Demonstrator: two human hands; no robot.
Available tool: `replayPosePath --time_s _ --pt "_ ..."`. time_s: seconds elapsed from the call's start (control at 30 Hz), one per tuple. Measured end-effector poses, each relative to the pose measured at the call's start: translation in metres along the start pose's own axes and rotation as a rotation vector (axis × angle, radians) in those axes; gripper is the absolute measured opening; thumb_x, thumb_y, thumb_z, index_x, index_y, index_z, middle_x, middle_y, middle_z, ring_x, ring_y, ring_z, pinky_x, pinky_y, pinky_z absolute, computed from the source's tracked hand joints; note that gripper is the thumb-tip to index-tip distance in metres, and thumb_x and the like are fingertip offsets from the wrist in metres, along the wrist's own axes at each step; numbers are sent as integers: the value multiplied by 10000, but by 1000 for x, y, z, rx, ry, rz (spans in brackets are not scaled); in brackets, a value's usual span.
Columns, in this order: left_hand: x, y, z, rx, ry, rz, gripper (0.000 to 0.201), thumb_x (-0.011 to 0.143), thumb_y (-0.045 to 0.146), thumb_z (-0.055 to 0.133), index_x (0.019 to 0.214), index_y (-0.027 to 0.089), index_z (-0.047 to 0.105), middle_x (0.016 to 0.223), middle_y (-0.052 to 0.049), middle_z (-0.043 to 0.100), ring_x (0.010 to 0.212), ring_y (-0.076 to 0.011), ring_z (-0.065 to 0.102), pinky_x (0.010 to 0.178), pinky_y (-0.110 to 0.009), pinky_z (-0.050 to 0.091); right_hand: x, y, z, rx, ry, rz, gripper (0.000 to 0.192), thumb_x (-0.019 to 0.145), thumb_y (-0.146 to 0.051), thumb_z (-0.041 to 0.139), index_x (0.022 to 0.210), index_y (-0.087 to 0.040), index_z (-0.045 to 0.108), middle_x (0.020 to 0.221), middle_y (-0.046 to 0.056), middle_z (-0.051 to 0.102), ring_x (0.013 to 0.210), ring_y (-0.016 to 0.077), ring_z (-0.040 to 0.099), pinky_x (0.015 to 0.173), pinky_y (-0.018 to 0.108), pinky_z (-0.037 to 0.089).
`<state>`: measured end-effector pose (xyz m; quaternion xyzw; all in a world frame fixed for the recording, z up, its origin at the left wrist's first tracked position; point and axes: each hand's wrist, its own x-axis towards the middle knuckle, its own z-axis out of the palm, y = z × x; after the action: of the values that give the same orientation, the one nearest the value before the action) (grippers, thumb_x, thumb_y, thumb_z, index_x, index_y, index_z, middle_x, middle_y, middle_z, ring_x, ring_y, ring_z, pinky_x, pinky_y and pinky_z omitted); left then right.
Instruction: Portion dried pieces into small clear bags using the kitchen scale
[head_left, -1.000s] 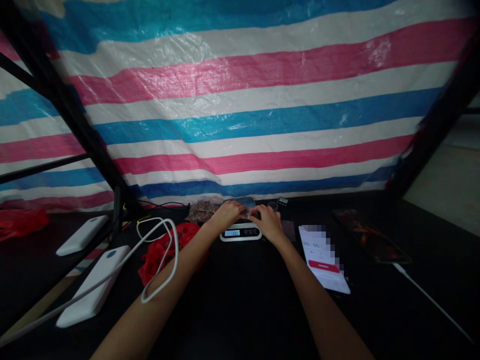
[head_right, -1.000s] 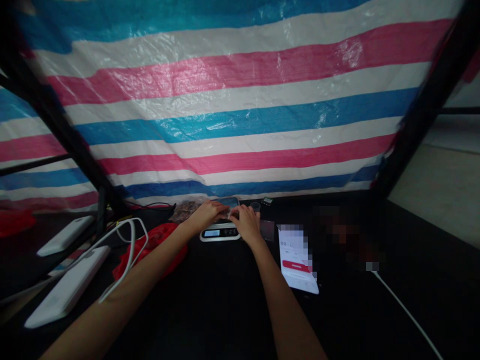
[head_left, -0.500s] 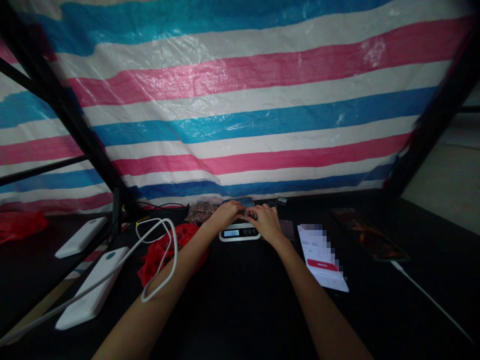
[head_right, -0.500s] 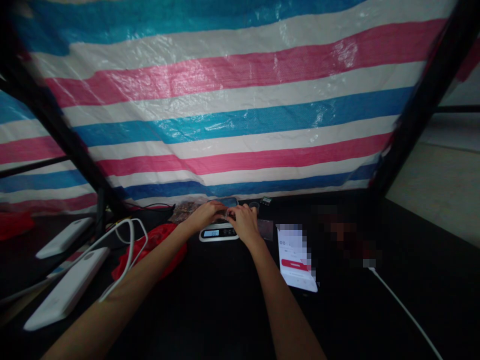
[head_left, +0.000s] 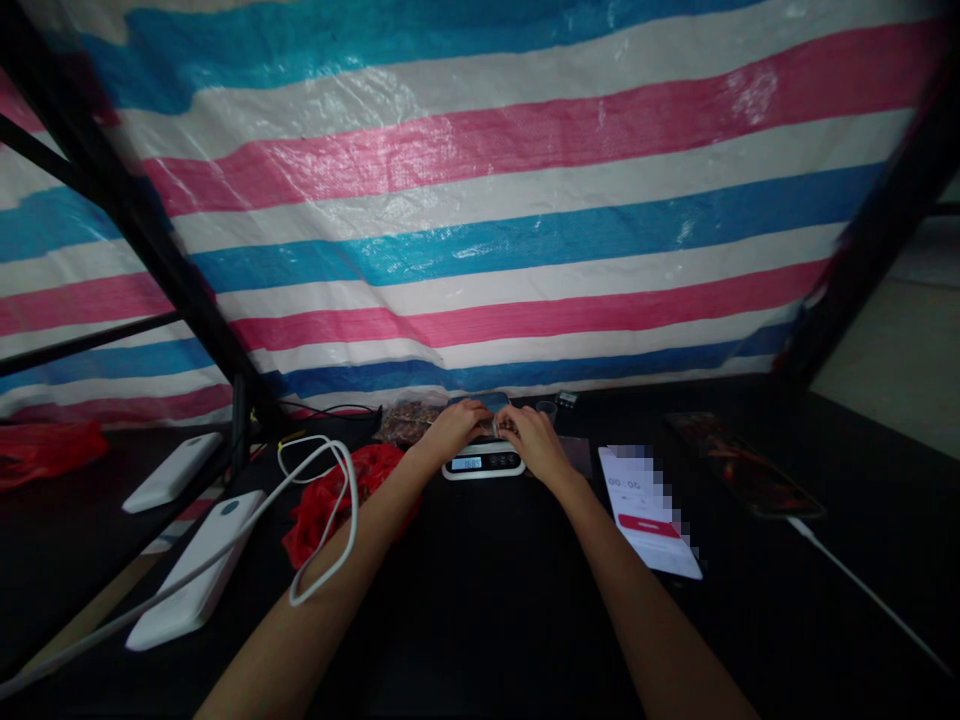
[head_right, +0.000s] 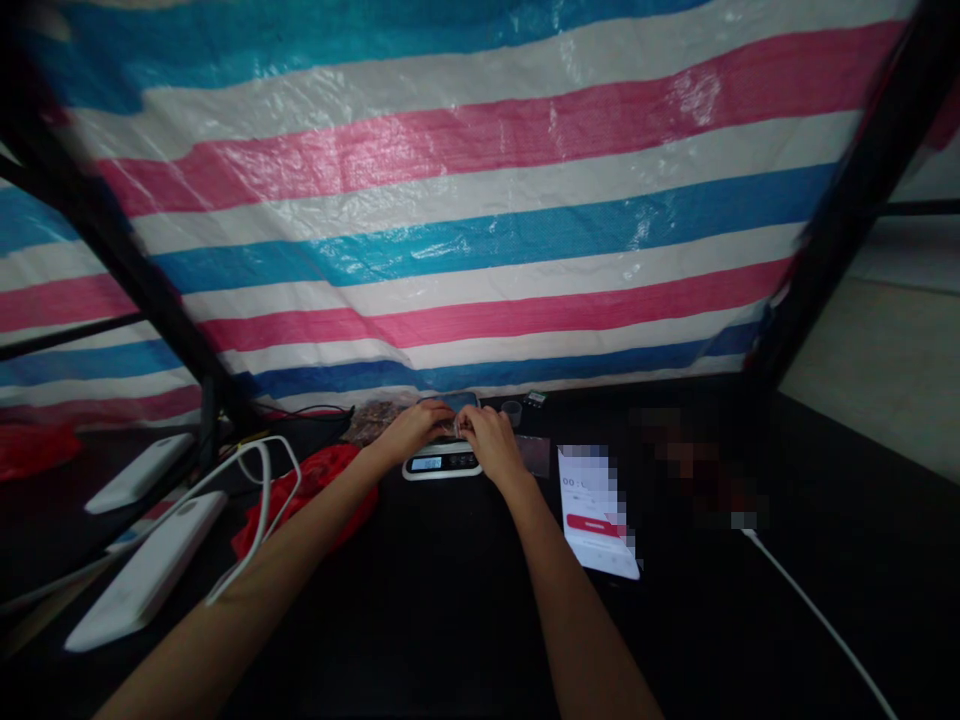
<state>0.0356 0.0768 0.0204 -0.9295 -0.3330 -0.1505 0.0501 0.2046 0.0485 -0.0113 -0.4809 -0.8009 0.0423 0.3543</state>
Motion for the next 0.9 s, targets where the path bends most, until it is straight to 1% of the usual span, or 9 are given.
replayPosePath --time_s 0.13,0.23,0.4,0.53,0.6,0.67,0.73,0.8,0.9 --pt "-1 -3 1 -7 9 -10 226 788 218 532 1000 172 596 958 -63 612 915 -179 554 805 -275 426 0 4 2 79 14 0 129 767 -84 516 812 -200 550 774 2 599 789 144 526 706 243 371" --pt "-4 -9 5 3 21 -25 254 788 236 536 1028 169 584 992 -73 606 939 -184 550 826 -283 424 1 9 1 86 34 27 141 773 -83 493 827 -198 554 770 3 596 784 142 533 707 241 380" --pt "-11 -16 6 5 49 -102 326 772 250 559 1087 166 554 1063 -92 583 986 -208 539 860 -318 420 1 15 -6 -22 73 146 111 780 -117 493 849 -185 548 769 16 583 774 150 539 690 244 381" --pt "-20 -13 -2 -86 93 -104 463 765 353 560 1192 193 476 1179 -96 514 1076 -221 490 920 -354 390 -5 15 -16 -187 8 205 106 779 -121 502 840 -189 555 786 28 596 766 151 543 644 241 359" --pt "-28 -10 -6 -161 173 -139 466 779 378 535 1209 219 454 1203 -78 492 1102 -208 470 946 -356 372 -8 14 -19 -309 -28 216 79 780 -162 523 827 -201 574 801 31 613 789 171 538 644 261 341" --pt "-40 -7 -7 -242 314 -218 398 812 363 488 1186 229 468 1190 -61 495 1105 -190 464 955 -349 363 -9 14 -20 -412 -29 212 91 794 -217 524 847 -212 598 855 39 625 836 192 524 661 285 321" --pt "-54 -4 -6 -306 488 -318 304 845 323 435 1120 220 513 1142 -56 519 1084 -178 474 944 -341 370 -9 14 -19 -488 8 212 151 823 -253 489 900 -221 615 924 51 622 877 205 507 676 305 297" --pt "-68 -2 -5 -345 643 -404 249 864 286 395 1032 202 558 1081 -55 545 1048 -173 491 923 -334 380 -9 13 -18 -539 50 207 205 855 -258 432 903 -225 629 949 57 617 888 209 494 681 320 273" --pt "-83 0 -7 -367 779 -472 233 872 255 371 942 187 583 1000 -49 567 986 -167 514 891 -322 392 -8 12 -17 -551 82 178 247 872 -227 393 850 -223 639 913 47 623 864 201 488 680 329 245"
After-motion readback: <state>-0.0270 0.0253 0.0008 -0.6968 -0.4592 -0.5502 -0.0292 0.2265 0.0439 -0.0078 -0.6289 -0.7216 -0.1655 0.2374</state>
